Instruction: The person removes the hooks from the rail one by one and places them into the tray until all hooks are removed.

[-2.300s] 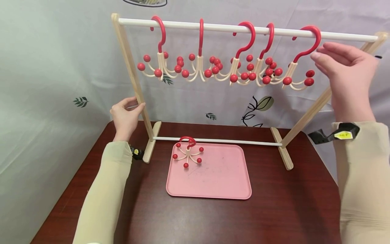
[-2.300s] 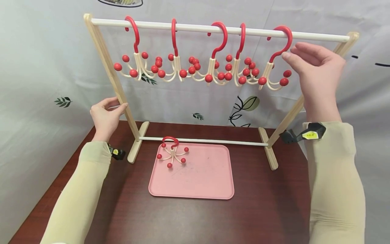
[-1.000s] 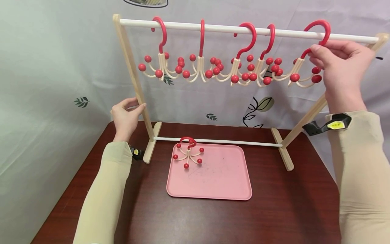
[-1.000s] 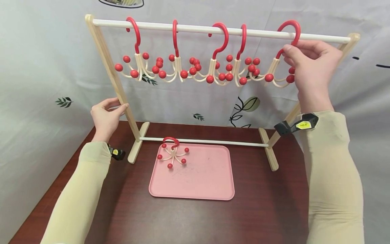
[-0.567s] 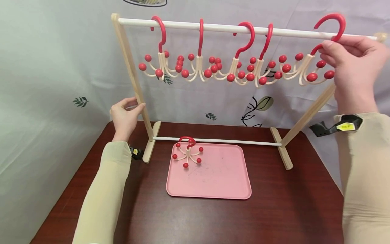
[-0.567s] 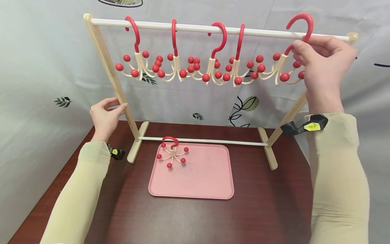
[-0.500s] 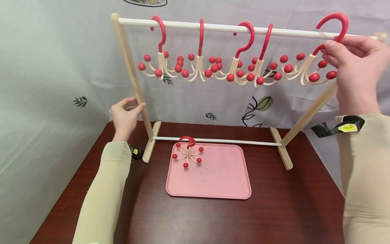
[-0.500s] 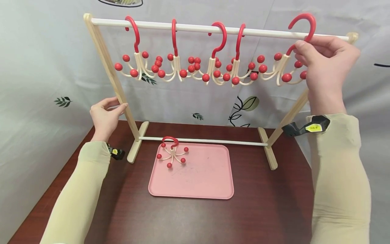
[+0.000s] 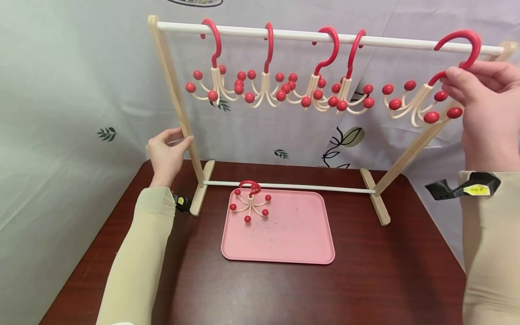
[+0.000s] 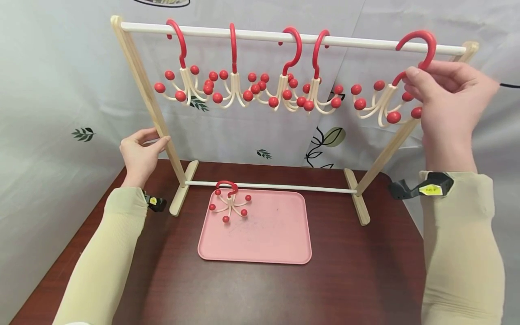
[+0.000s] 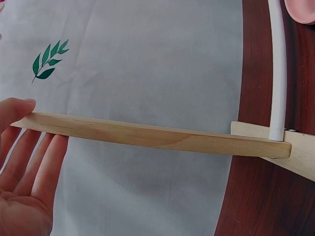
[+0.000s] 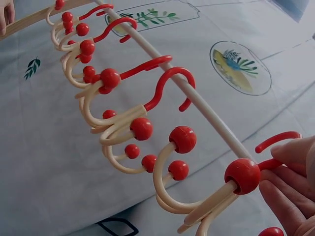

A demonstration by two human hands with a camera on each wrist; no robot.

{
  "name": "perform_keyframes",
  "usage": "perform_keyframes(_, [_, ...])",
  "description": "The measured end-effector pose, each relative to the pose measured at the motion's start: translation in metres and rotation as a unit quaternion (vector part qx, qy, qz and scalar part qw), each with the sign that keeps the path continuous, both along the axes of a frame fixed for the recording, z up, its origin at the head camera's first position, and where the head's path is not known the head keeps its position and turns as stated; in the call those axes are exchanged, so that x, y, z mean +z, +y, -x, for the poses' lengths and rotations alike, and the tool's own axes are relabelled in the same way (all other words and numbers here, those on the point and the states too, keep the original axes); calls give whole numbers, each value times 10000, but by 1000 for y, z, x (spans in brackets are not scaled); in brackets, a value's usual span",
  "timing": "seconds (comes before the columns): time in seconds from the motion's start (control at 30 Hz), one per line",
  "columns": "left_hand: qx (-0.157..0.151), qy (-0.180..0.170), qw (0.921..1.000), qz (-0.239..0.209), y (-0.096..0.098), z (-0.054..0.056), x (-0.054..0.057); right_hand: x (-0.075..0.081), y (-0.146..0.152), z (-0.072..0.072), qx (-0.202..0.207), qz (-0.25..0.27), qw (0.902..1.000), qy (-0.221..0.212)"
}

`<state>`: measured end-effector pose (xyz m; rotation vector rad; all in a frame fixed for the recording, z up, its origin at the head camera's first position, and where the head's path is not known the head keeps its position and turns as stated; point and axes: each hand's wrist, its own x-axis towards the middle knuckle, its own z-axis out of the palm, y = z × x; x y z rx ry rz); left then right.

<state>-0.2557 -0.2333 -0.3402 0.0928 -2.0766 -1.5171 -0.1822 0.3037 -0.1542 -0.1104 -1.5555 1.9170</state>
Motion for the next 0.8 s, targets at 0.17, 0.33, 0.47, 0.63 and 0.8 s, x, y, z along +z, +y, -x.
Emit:
perform_keyframes(0.17, [1, 21, 10000, 14, 0, 1, -1, -17, 2, -2, 134, -40, 9997, 224])
perform_keyframes(0.33, [19, 28, 10000, 53, -1, 1, -1, -36, 1, -2, 340, 15, 9986, 415])
perform_keyframes(0.47, [23, 32, 10000, 63, -1, 1, -1, -53, 0, -2, 521, -63, 9982, 300])
perform_keyframes(0.63, [20, 36, 10000, 31, 0, 1, -1, -73, -3, -3, 709, -173, 9973, 127])
perform_keyframes(0.8, [18, 22, 10000, -17, 0, 1, 0, -93, -12, -2, 894, -280, 9954, 186])
